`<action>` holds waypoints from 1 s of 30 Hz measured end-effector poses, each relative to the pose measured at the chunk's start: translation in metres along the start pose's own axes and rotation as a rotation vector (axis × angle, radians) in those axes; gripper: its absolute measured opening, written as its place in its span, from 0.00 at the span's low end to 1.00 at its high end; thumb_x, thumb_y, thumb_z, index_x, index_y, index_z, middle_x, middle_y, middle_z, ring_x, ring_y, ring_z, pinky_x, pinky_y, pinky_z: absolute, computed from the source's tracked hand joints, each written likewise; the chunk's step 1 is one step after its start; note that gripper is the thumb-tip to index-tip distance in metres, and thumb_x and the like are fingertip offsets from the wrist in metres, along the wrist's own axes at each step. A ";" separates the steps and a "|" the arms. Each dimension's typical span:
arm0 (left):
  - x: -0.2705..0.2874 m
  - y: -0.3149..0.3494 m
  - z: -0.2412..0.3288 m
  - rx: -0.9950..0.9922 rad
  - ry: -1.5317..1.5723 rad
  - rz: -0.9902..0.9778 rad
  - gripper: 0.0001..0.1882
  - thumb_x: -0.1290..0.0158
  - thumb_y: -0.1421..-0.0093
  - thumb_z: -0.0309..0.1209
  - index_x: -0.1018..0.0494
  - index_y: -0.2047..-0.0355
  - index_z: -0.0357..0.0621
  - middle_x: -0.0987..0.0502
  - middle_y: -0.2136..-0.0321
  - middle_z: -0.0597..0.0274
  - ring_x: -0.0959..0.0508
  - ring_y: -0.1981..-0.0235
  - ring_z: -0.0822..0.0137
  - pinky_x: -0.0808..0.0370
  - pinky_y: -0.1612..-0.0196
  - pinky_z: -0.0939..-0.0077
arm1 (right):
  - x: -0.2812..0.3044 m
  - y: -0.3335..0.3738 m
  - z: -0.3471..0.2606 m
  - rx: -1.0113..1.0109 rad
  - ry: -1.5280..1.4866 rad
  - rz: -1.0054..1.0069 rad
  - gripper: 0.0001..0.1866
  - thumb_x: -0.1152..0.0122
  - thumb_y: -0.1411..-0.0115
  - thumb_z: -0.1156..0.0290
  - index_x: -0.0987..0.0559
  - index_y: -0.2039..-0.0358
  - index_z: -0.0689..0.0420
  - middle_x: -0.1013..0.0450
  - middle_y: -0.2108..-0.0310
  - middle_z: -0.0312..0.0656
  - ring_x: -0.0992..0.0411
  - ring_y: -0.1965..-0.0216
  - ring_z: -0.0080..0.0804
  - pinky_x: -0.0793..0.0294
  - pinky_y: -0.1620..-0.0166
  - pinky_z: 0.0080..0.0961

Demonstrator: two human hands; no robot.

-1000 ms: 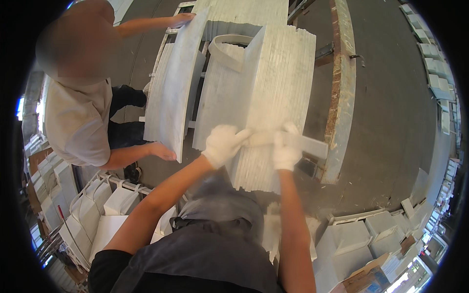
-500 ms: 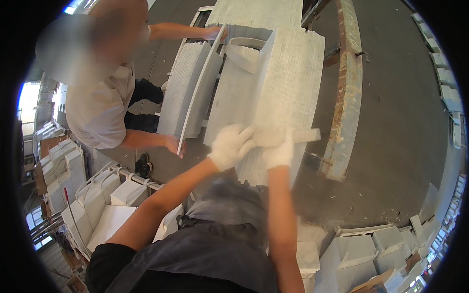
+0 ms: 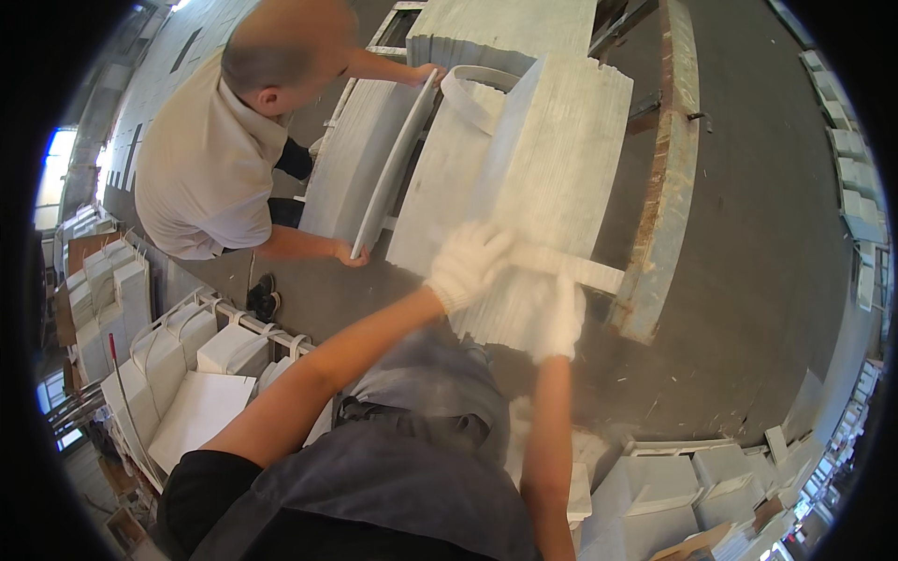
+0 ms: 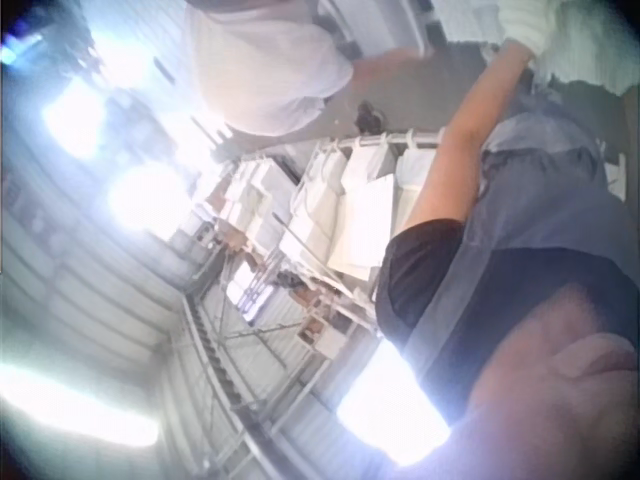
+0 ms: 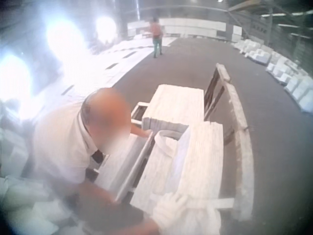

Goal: The person repeatedly picks up white rectangular tiles from a nearby stack and places them onto a growing pile on a wooden frame. A coworker performs the same action on the opposite side of the frame. The camera wearer continues this repetitive stacking throughout the clip.

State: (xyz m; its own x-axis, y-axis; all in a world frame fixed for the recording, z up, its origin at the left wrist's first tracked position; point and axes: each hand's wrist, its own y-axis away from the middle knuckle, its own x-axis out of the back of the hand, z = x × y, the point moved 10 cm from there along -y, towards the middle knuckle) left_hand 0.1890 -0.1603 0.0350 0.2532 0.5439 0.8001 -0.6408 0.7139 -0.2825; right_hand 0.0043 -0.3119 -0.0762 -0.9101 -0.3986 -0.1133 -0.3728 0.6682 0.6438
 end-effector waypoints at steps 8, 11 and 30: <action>0.002 0.004 -0.007 0.022 -0.090 -0.025 0.21 0.38 0.36 0.38 0.24 0.43 0.54 0.23 0.54 0.61 0.24 0.49 0.53 0.27 0.43 0.54 | 0.023 0.013 0.022 0.132 0.238 -0.042 0.34 0.31 0.26 0.59 0.32 0.30 0.65 0.22 0.41 0.58 0.19 0.43 0.53 0.14 0.41 0.49; 0.003 0.004 -0.003 0.019 -0.091 0.008 0.21 0.38 0.37 0.38 0.23 0.43 0.54 0.22 0.53 0.62 0.24 0.50 0.54 0.27 0.43 0.53 | 0.004 0.040 -0.003 0.373 0.514 -0.099 0.27 0.35 0.24 0.67 0.29 0.31 0.65 0.20 0.43 0.53 0.18 0.43 0.41 0.17 0.38 0.39; -0.016 0.015 -0.002 0.162 -0.053 -0.007 0.34 0.39 0.36 0.50 0.27 0.34 0.49 0.29 0.37 0.46 0.34 0.32 0.35 0.41 0.26 0.34 | -0.122 0.001 -0.100 1.178 1.311 0.125 0.25 0.41 0.30 0.62 0.22 0.39 0.62 0.25 0.39 0.58 0.30 0.36 0.62 0.33 0.30 0.55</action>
State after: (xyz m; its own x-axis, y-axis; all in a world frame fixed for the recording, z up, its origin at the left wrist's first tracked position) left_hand 0.1766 -0.1575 0.0166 0.2224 0.5123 0.8295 -0.7488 0.6346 -0.1912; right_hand 0.1328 -0.3255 0.0140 -0.4310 -0.1145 0.8951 -0.7766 0.5522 -0.3033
